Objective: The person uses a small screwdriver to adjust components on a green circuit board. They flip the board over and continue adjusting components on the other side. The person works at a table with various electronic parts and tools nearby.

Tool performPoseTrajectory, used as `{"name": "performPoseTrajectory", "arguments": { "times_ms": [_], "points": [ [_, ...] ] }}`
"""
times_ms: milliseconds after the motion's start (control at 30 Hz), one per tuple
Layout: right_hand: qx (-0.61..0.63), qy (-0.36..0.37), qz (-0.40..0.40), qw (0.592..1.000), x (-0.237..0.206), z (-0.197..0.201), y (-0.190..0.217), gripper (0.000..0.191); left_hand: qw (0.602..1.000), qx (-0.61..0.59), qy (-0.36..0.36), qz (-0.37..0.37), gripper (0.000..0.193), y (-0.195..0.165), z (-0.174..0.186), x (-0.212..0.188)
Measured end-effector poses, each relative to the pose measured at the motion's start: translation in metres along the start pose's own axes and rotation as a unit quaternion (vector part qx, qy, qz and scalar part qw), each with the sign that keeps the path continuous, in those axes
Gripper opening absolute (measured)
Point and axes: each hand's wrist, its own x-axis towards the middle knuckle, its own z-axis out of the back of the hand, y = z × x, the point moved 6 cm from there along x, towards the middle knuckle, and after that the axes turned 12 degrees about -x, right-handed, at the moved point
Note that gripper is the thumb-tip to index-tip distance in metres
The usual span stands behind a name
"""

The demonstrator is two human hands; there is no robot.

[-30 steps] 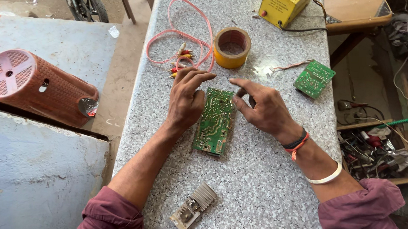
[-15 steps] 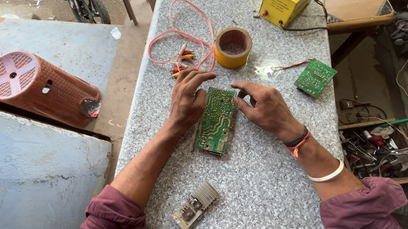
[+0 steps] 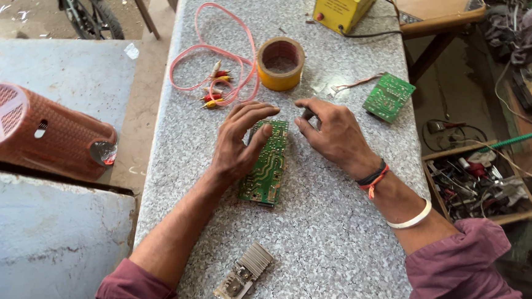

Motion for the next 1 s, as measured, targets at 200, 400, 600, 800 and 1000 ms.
{"name": "performPoseTrajectory", "arguments": {
  "times_ms": [200, 400, 600, 800, 1000],
  "points": [
    [-0.013, 0.045, 0.029, 0.998, -0.003, -0.008, 0.0, 0.037, 0.997, 0.065, 0.036, 0.008, 0.038, 0.002, -0.007, 0.0],
    [-0.029, 0.073, 0.027, 0.997, -0.002, -0.011, 0.003, 0.039, 0.992, 0.084, 0.078, 0.058, 0.053, 0.015, -0.012, -0.001],
    [-0.037, 0.077, 0.03, 0.996, -0.002, -0.013, 0.001, 0.04, 0.996, 0.045, 0.062, 0.051, 0.059, 0.019, -0.008, -0.002],
    [-0.03, 0.091, 0.03, 0.995, -0.003, -0.012, -0.001, 0.043, 0.995, -0.037, 0.034, 0.085, 0.078, 0.024, -0.002, -0.004],
    [-0.022, 0.086, 0.027, 0.996, -0.002, -0.01, -0.002, 0.042, 0.988, -0.106, 0.024, 0.108, 0.084, 0.033, 0.0, -0.003]
  ]
}}
